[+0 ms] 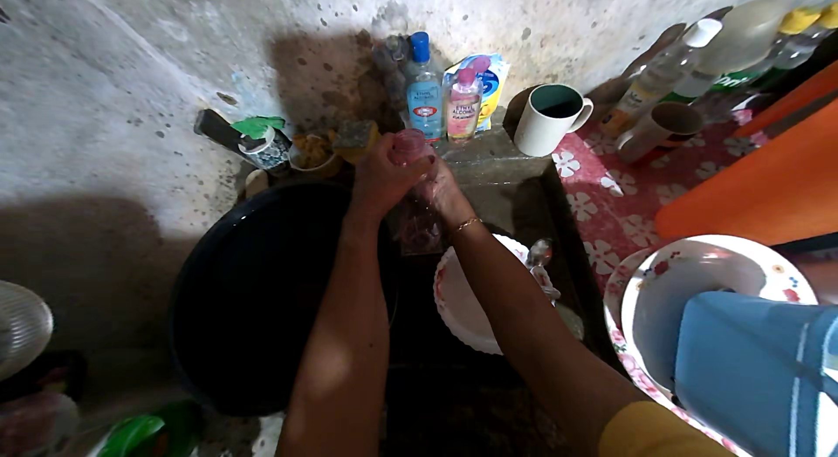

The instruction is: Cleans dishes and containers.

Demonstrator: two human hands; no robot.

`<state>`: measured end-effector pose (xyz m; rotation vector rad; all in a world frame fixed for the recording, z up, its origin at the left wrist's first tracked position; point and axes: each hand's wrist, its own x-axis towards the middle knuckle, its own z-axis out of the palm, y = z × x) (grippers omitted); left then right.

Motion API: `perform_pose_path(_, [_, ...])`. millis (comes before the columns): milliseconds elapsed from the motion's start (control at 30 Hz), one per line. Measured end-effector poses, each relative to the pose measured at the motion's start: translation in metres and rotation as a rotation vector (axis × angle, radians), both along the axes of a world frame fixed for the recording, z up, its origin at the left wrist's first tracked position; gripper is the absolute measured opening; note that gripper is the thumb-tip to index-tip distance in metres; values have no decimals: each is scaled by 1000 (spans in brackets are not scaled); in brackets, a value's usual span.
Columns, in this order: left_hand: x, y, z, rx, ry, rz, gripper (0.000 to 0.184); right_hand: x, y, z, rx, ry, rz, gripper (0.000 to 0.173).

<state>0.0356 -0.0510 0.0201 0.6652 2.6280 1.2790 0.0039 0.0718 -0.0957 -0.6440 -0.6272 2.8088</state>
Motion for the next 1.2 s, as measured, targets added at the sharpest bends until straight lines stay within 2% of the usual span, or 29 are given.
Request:
perform_pose_path(100, [1, 0, 0, -4, -2, 0, 54, -1, 3, -1, 33, -25, 19, 33])
perform_pose_path(200, [1, 1, 1, -15, -7, -8, 54, 2, 7, 1, 161, -70, 59, 26])
perform_pose_path(267, [0, 1, 1, -22, -18, -6, 54, 11, 10, 3, 394, -101, 84, 21])
perform_pose_path(367, [2, 6, 3, -38, -33, 28, 55, 45, 17, 11, 1037, -207, 105, 34])
perform_pose_path(400, [2, 8, 3, -43, -33, 46, 56, 51, 21, 5, 1188, -196, 84, 36])
perform_pose_path(500, [3, 12, 3, -81, -36, 80, 62, 83, 24, -6, 1415, -209, 50, 36])
perform_pose_path(667, [-7, 24, 1, -48, -62, 124, 65, 161, 27, 12, 1534, -260, 266, 38])
perform_pose_path(833, [-26, 56, -8, 0, -259, 152, 55, 241, 34, 21, 1632, -213, 383, 34])
perform_pose_path(967, [-44, 75, -27, 64, -289, 231, 51, 303, 34, 16, 1678, -190, 353, 28])
perform_pose_path(1133, [-49, 69, -49, 125, -124, 94, 51, 353, 39, 3, 1665, -115, 219, 26])
perform_pose_path(1200, [-46, 65, -51, 206, -215, 74, 55, 362, 41, -4, 1600, -47, 126, 24])
